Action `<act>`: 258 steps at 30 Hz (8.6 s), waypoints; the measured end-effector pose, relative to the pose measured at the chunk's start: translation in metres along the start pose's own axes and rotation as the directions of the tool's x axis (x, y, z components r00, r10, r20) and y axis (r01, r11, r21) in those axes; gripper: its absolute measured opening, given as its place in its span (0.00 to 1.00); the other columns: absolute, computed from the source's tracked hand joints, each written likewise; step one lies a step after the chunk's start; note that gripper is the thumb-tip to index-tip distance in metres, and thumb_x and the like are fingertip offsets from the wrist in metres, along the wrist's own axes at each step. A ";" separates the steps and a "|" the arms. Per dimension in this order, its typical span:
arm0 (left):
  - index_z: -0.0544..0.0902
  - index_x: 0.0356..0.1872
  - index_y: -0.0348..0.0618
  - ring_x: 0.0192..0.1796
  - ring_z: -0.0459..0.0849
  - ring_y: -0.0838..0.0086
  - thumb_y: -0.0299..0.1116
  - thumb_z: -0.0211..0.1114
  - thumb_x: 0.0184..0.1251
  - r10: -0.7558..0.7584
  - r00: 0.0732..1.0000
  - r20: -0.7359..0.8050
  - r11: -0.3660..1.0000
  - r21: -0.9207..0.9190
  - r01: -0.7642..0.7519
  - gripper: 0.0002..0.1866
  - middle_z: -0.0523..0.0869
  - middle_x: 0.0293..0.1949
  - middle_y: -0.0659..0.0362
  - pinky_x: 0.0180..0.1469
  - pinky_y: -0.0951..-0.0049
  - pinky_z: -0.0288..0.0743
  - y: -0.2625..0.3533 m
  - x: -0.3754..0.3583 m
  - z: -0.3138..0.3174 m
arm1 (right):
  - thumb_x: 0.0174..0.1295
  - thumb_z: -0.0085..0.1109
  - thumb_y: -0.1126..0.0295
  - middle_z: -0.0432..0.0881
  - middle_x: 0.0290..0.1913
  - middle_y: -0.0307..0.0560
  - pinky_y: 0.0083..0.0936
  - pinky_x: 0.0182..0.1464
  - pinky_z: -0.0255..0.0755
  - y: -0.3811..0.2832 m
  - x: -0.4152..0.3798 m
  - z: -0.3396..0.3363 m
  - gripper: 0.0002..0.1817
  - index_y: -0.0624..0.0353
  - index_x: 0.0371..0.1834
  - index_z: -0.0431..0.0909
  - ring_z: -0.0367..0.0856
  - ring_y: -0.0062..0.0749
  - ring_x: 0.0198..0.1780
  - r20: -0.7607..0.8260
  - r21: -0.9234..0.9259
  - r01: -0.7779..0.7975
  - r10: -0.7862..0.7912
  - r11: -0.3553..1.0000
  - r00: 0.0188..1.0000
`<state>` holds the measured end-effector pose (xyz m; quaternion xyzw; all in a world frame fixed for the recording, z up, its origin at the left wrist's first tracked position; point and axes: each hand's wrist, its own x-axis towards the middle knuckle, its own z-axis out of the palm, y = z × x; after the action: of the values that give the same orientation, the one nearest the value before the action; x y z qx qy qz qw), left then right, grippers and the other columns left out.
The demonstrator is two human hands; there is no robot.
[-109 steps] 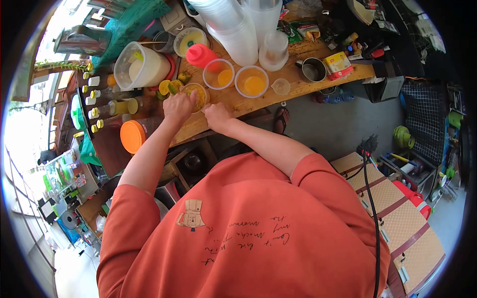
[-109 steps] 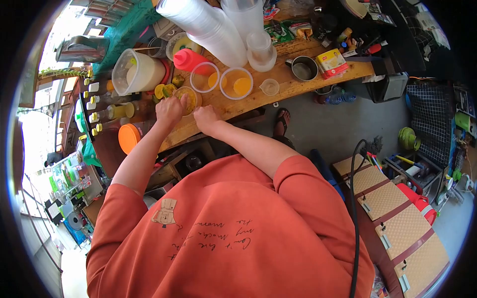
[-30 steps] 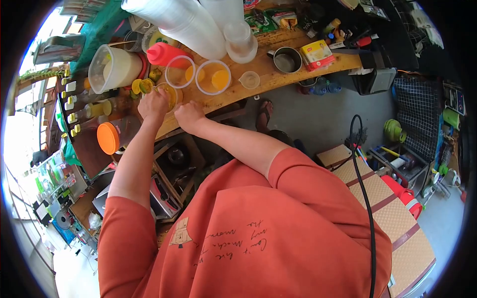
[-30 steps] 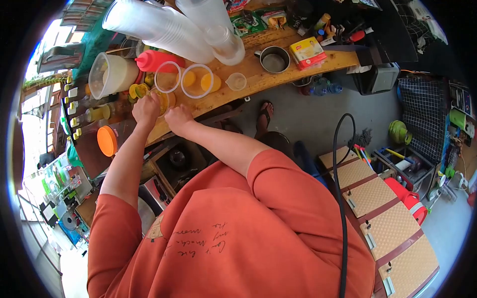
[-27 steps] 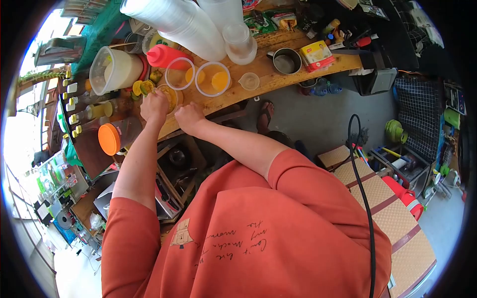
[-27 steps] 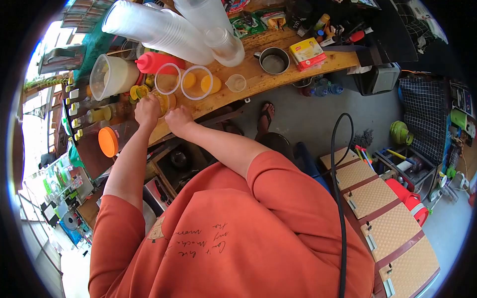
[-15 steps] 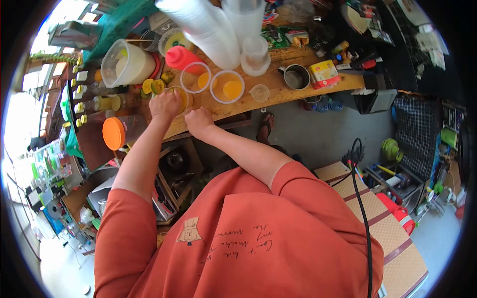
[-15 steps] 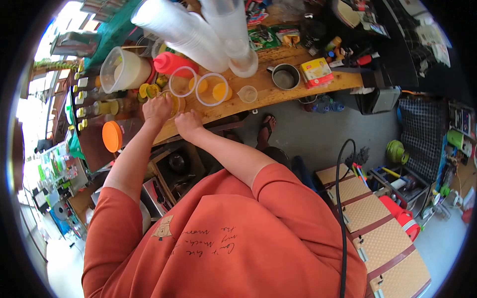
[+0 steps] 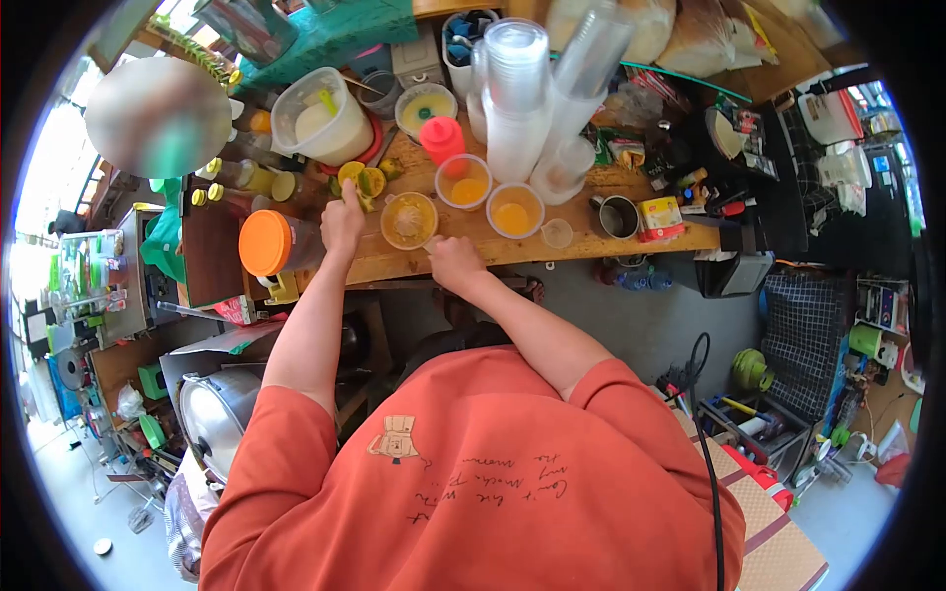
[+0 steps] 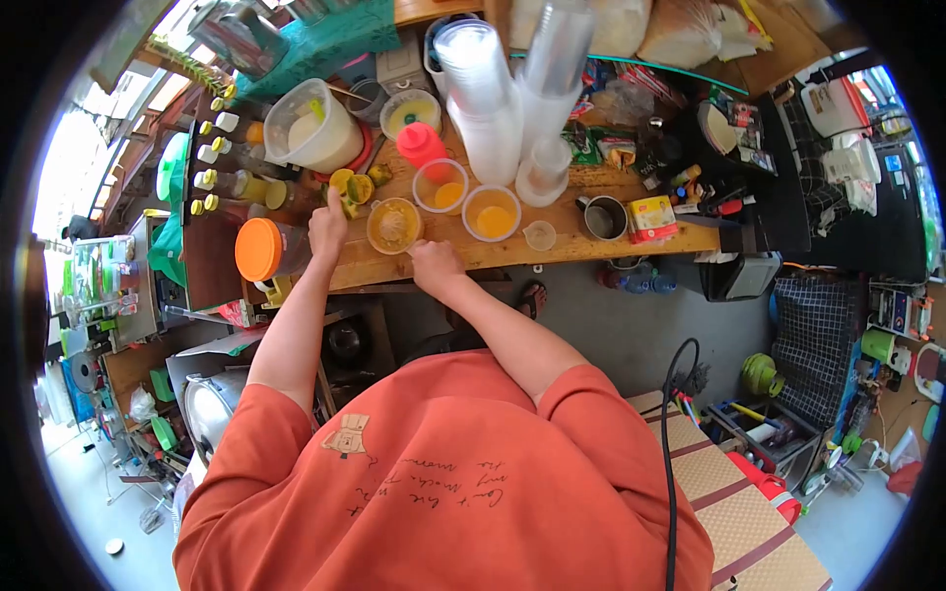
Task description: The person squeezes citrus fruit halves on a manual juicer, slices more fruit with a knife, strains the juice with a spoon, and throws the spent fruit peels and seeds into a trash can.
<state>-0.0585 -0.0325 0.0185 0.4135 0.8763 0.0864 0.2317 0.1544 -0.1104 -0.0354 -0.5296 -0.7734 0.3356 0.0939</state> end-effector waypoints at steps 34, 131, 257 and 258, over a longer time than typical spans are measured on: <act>0.87 0.44 0.41 0.48 0.88 0.55 0.35 0.64 0.64 -0.679 0.733 -0.047 0.597 -0.616 0.513 0.13 0.89 0.44 0.50 0.53 0.58 0.80 -0.334 -0.433 0.219 | 0.60 0.67 0.55 0.89 0.35 0.56 0.36 0.46 0.81 -0.005 -0.106 0.107 0.20 0.64 0.41 0.88 0.89 0.47 0.38 0.905 -0.083 0.419 -0.108 0.904 0.411; 0.74 0.49 0.41 0.42 0.87 0.48 0.28 0.59 0.65 0.563 0.818 -0.116 0.820 0.199 -0.536 0.13 0.85 0.41 0.46 0.43 0.49 0.82 -0.053 0.063 0.063 | 0.46 0.81 0.60 0.88 0.45 0.49 0.26 0.53 0.78 0.001 -0.078 -0.001 0.33 0.65 0.54 0.83 0.86 0.29 0.46 -0.049 0.537 -0.290 0.372 0.792 0.927; 0.73 0.69 0.49 0.33 0.88 0.61 0.29 0.59 0.61 0.655 0.755 0.023 0.727 0.251 -0.639 0.30 0.84 0.36 0.54 0.32 0.61 0.82 -0.228 -0.059 0.012 | 0.50 0.72 0.46 0.88 0.35 0.49 0.35 0.57 0.66 -0.140 0.079 0.071 0.26 0.63 0.34 0.87 0.78 0.41 0.53 0.019 -0.562 0.205 -0.235 0.802 0.972; 0.73 0.69 0.49 0.33 0.88 0.61 0.29 0.59 0.61 0.660 0.750 0.032 0.721 0.254 -0.645 0.30 0.84 0.36 0.54 0.32 0.61 0.82 -0.228 -0.058 0.017 | 0.48 0.73 0.47 0.87 0.34 0.51 0.37 0.56 0.67 -0.142 0.075 0.070 0.25 0.62 0.32 0.87 0.79 0.43 0.51 0.031 -0.570 0.188 -0.208 0.800 0.978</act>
<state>-0.1752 -0.2242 -0.0553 0.7182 0.6848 0.0642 0.1059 -0.0193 -0.1035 -0.0163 -0.4550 -0.8876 0.0688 -0.0211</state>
